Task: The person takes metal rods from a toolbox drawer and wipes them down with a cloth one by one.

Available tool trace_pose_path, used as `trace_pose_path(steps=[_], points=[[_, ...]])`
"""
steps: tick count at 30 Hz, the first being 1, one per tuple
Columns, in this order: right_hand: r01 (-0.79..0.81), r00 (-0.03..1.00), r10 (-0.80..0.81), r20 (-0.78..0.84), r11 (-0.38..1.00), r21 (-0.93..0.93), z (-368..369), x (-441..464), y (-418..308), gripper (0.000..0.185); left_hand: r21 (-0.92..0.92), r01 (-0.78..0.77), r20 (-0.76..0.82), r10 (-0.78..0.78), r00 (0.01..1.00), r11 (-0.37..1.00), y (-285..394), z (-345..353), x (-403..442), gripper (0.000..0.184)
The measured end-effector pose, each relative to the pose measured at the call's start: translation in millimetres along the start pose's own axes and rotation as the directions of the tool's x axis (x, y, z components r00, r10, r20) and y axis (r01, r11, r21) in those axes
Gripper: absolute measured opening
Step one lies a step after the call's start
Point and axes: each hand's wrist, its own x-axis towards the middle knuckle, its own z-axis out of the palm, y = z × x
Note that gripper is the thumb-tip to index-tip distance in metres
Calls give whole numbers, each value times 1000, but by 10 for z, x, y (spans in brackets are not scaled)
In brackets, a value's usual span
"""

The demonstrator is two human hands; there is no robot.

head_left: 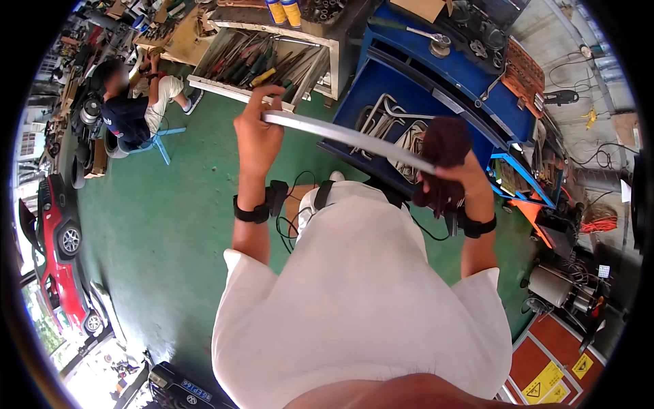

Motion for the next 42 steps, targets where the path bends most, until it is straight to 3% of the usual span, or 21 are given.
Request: trace_pose_path(steps=[2, 4, 6, 8, 10, 13, 16, 18, 19, 20, 21, 23, 24, 25, 28, 30, 32, 36, 37, 38, 42], points=[[80, 991, -71, -115, 994, 78, 45, -48, -50, 68, -54, 52, 89, -47, 995, 997, -332, 124, -92, 16], [220, 939, -148, -310, 952, 212, 158, -45, -113, 61, -215, 466, 419, -350, 838, 858, -442, 237, -189, 25], [292, 910, -233, -344, 947, 132, 150, 19, -89, 59, -239, 581, 498, -415, 761, 778, -405, 297, -326, 33], [534, 727, -491, -480, 844, -54, 101, 109, -6, 56, -334, 742, 607, -469, 641, 581, -308, 277, -366, 33], [629, 596, -614, -517, 758, -174, 182, 152, -17, 50, -339, 752, 665, -421, 617, 566, -363, 284, -419, 28], [793, 378, -751, -542, 565, -229, 555, 296, -128, 33, -302, 829, 740, -433, 515, 470, -260, 244, -486, 27], [799, 241, -934, -263, 345, -492, 543, 431, -115, 31, -243, 896, 810, -430, 399, 372, -226, 266, -576, 29], [669, 316, -948, 38, 194, -718, 421, 404, -191, 36, -258, 882, 890, -257, 376, 394, -177, 256, -635, 32], [705, 391, -920, -14, 310, -639, 446, 384, -213, 38, -252, 889, 891, -267, 368, 382, -152, 262, -656, 32], [755, 402, -916, -6, 336, -563, 437, 406, -254, 39, -279, 934, 909, -251, 332, 225, -138, 283, -645, 37], [835, 403, -915, 5, 365, -413, 438, 456, -305, 40, -296, 953, 925, -228, 303, 64, -152, 303, -632, 44], [915, 392, -919, 38, 385, -123, 420, 590, -297, 43, -273, 961, 932, -235, 277, 51, -236, 373, -574, 45], [923, 351, -936, 36, 352, 159, 400, 693, -300, 43, -261, 964, 937, -226, 266, 52, -242, 406, -539, 46], [926, 346, -937, 43, 349, 147, 410, 718, -277, 44, -262, 965, 918, -310, 245, -12, -210, 423, -507, 41], [918, 367, -928, 61, 372, 139, 495, 710, -262, 47, -263, 965, 927, -278, 252, -3, -127, 391, -458, 41], [906, 391, -891, 230, 416, 71, 579, 728, -237, 47, -240, 970, 947, -228, 226, -36, -56, 435, -442, 41], [869, 469, -855, 222, 491, 54, 615, 808, -64, 35, -222, 973, 962, -173, 209, -58, 101, 494, -427, 42], [775, 626, -771, 118, 632, 18, 743, 913, 367, 24, -288, 955, 940, -208, 269, -67, 325, 582, -451, 43], [751, 659, -748, 82, 661, -13, 761, 922, 415, 22, -380, 925, 886, -286, 366, 5, 417, 578, -467, 45], [748, 662, -745, 83, 663, -11, 770, 902, 427, 22, -460, 884, 814, -356, 458, 85, 501, 577, -475, 48], [802, 596, -799, 71, 589, -101, 714, 824, 375, 18, -559, 803, 735, -325, 596, 208, 588, 634, -445, 51]])
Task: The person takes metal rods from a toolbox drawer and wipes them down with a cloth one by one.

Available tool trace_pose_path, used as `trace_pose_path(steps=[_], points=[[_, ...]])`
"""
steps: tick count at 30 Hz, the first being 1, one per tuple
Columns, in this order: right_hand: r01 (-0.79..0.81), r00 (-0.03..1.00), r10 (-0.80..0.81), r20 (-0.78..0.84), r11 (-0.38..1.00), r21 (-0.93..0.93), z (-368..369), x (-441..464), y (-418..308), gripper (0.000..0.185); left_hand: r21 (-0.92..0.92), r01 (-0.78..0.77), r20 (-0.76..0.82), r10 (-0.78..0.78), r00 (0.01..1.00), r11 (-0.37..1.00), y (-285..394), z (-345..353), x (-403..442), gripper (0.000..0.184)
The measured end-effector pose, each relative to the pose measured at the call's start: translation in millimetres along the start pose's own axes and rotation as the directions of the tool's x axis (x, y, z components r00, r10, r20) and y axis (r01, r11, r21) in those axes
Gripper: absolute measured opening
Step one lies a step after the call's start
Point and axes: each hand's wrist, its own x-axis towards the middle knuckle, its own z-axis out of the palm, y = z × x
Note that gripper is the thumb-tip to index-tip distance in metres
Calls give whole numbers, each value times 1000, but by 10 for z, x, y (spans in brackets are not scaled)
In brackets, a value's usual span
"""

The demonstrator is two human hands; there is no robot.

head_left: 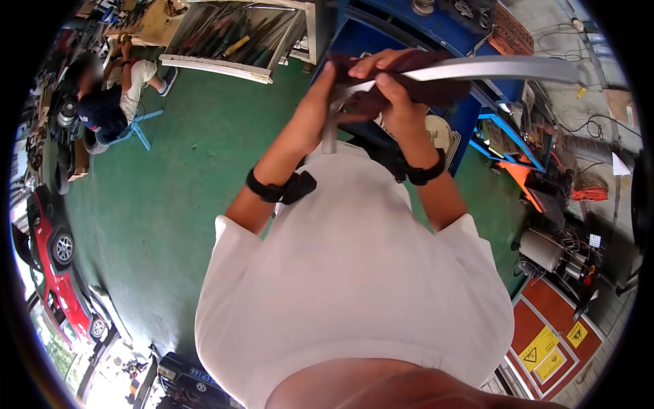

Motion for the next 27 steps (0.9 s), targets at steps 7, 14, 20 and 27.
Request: trace_pose_path(steps=[7, 14, 20, 27], points=[[10, 1000, -5, 11, 835, -550, -74, -50, -213, 15, 385, -786, 367, 701, 612, 484, 222, -144, 173, 64], [71, 993, 34, 112, 593, -802, 50, -200, -82, 34, -184, -839, 416, 814, 405, 512, 285, 207, -102, 57], [311, 950, -124, 286, 417, -854, -35, -99, 21, 35, -241, -763, 211, 800, 562, 600, 271, 233, -248, 46], [304, 933, 24, 358, 478, -824, -115, -173, 20, 27, -177, -794, 404, 779, 480, 581, 219, 178, -237, 54]])
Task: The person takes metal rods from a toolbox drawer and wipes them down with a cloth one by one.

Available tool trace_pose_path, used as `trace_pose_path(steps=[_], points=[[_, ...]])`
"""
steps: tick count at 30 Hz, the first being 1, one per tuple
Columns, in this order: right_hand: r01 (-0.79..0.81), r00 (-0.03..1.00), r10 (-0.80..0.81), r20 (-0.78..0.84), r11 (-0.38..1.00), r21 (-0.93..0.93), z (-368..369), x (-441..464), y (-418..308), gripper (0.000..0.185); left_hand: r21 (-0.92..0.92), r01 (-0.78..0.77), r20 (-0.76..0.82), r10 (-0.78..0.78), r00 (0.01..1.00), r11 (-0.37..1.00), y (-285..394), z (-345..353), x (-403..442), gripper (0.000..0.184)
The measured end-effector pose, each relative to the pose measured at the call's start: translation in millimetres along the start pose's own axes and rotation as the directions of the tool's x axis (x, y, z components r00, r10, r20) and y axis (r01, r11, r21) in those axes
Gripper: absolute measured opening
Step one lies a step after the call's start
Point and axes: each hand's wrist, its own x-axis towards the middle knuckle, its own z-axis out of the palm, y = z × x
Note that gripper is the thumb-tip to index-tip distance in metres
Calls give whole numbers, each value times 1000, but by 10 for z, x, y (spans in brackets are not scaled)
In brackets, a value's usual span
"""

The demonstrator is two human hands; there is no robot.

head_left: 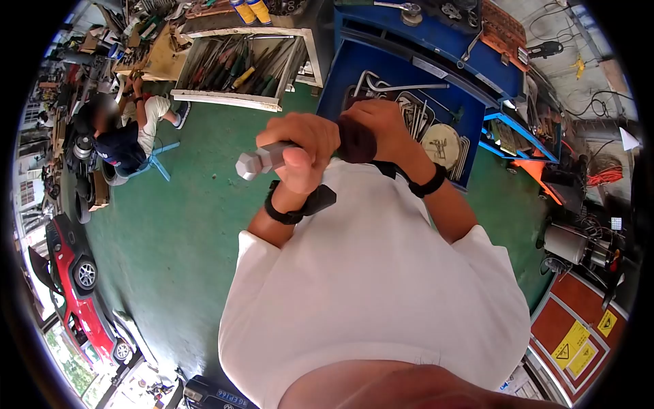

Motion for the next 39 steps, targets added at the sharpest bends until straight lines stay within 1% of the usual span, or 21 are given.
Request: trace_pose_path(steps=[3, 5, 10, 12, 15, 17, 19, 20, 21, 23, 24, 25, 27, 29, 30, 33, 34, 36, 37, 38, 39], points=[[32, 999, -32, -2, 998, 49, -6, -24, 63, 26, 142, -10, -150, 31, 988, 990, -31, 89, -54, 57], [47, 999, -48, 11, 998, 32, -55, -72, 216, 32, 225, -45, 16, 43, 999, 973, -39, 79, -49, 60], [-50, 999, 50, -13, 999, -21, -160, -256, 464, 44, 47, -98, -14, 99, 995, 994, 191, 157, 108, 62], [-203, 961, 216, -174, 975, 91, -61, -321, 508, 35, 42, -137, 35, 135, 990, 990, 215, 193, 142, 62], [-256, 961, 257, -103, 967, 23, 16, -393, 481, 48, 56, -183, 114, 176, 978, 981, 272, 220, 168, 61], [-272, 954, 266, -138, 962, -23, 153, -386, 443, 44, 23, -317, 166, 309, 937, 948, 260, 192, 201, 60], [-281, 949, 267, -169, 957, -65, 175, -383, 401, 41, 36, -324, 157, 315, 936, 945, 311, 185, 246, 59], [-524, 829, 544, 128, 675, 520, 117, -397, 367, 37, 49, -325, 151, 315, 937, 944, 344, 178, 254, 58], [-633, 668, 533, 520, 38, 773, 48, -397, 332, 33, 57, -322, 153, 310, 938, 945, 359, 163, 261, 58], [-647, 671, 473, 571, -3, 763, -79, -409, 317, 25, -158, -307, 14, 313, 950, 938, 349, 142, 298, 57], [-586, 725, 357, 589, -128, 800, -95, -438, 335, 24, -133, -350, -107, 338, 935, 927, 329, 144, 307, 58], [-529, 776, 239, 584, -258, 809, -114, -450, 346, 23, -137, -354, -106, 341, 934, 925, 331, 95, 339, 58], [-544, 779, 191, 597, -267, 796, -152, -487, 243, 28, -366, -263, -190, 205, 960, 893, 376, -135, 442, 59], [-458, 854, 48, 517, -401, 794, -142, -495, 87, 28, -593, -128, -117, 73, 990, 795, 331, -456, 528, 58], [-439, 864, 53, 501, -408, 801, -199, -423, -87, 28, -660, -78, -117, 0, 993, 748, 299, -597, 547, 58], [-446, 895, -167, 414, -349, 824, -134, -235, -161, 29, -867, -55, -130, -118, 984, 495, 106, -931, 536, 55], [-441, 897, -167, 408, -350, 827, -171, -165, -210, 29, -867, -49, -125, -120, 985, 496, 66, -995, 529, 55], [-548, 836, -125, 535, -147, 823, -289, -51, -298, 30, -932, -93, -168, -189, 967, 350, 6, -1052, 515, 52], [-611, 787, -69, 612, 49, 790, -342, -25, -299, 29, -934, -93, -166, -191, 967, 344, 2, -1060, 515, 52], [-272, 858, -168, 486, 654, 706, -386, 1, -291, 28, -956, -72, -120, -157, 980, 285, 7, -1069, 519, 51], [-333, 815, -142, 562, 679, 654, -436, 83, -305, 27, -973, -50, -79, -120, 990, 227, 17, -1074, 529, 51]])
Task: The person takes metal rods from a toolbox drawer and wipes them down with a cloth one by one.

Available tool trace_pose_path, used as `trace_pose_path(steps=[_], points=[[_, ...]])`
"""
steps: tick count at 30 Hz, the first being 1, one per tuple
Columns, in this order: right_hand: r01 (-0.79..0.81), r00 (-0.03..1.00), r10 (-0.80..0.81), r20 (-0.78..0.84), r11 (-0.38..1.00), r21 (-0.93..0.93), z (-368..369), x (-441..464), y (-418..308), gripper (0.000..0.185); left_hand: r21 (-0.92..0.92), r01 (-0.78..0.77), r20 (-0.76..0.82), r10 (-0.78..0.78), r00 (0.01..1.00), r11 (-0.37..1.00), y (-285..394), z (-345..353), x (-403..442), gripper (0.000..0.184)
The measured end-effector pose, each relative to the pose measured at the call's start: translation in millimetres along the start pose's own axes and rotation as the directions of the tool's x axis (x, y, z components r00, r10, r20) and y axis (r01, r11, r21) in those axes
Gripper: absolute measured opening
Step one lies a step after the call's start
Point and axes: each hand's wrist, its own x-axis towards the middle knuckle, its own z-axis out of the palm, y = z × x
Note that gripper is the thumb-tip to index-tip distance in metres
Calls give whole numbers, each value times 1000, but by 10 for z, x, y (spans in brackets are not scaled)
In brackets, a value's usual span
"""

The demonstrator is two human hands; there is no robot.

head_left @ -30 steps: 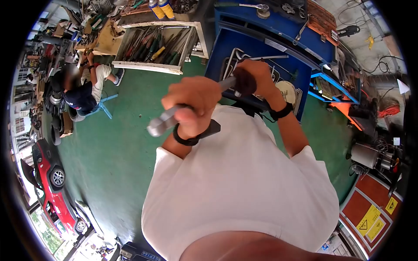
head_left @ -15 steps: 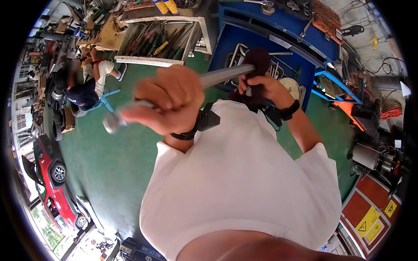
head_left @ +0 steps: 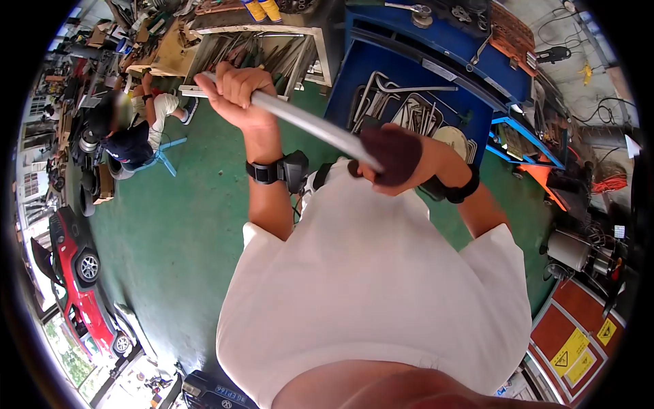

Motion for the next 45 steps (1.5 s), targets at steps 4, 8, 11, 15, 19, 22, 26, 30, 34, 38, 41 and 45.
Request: trace_pose_path(steps=[4, 8, 11, 15, 19, 22, 26, 30, 34, 38, 41, 45], points=[[57, 998, -38, 43, 756, -652, 46, 97, -77, 29, 43, 94, 145, -99, 984, 995, -51, 136, 20, 45], [56, 997, -73, 3, 731, -680, 78, 136, -154, 30, 51, 91, 165, -98, 981, 995, 35, 147, 18, 46], [44, 999, -36, 29, 590, -806, 58, 159, -258, 27, 239, 72, 19, -78, 997, 968, 147, 98, 9, 61], [57, 998, -5, 61, 441, -896, 71, 158, -230, 20, 514, 21, -121, 48, 992, 857, 127, 109, -11, 86], [-6, 1000, -10, -8, 199, -980, 71, 157, -192, 9, 885, 45, -307, 509, 804, 464, 94, 112, -49, 77], [-69, 996, -44, -75, 125, -990, 24, 165, -127, 7, 852, 131, -470, 631, 617, 506, -76, 205, -120, 45], [-77, 994, -65, -83, 88, -993, 9, 142, -44, 6, 863, 186, -488, 677, 552, 470, -111, 120, -260, 28], [4, 1000, 26, 9, 172, -985, 93, 114, 39, 8, 840, 168, -500, 616, 608, 516, -57, 186, -247, 26], [159, 986, 14, 166, 222, -962, 31, 163, 162, 23, 873, 225, -423, 440, 792, 433, -304, 536, -218, 43], [-162, 894, 422, 149, 616, -771, -119, 274, 225, 33, 937, 208, -266, 188, 945, 281, -564, 629, -381, 45], [-387, 885, 457, 86, 826, -410, -175, 222, 459, 47, 984, 45, -38, -46, 998, 170, -605, 602, -475, 51], [-501, 858, 514, 2, 835, 226, -147, 51, 822, 66, 977, -136, 172, -227, 959, 165, -563, 656, -494, 60]])
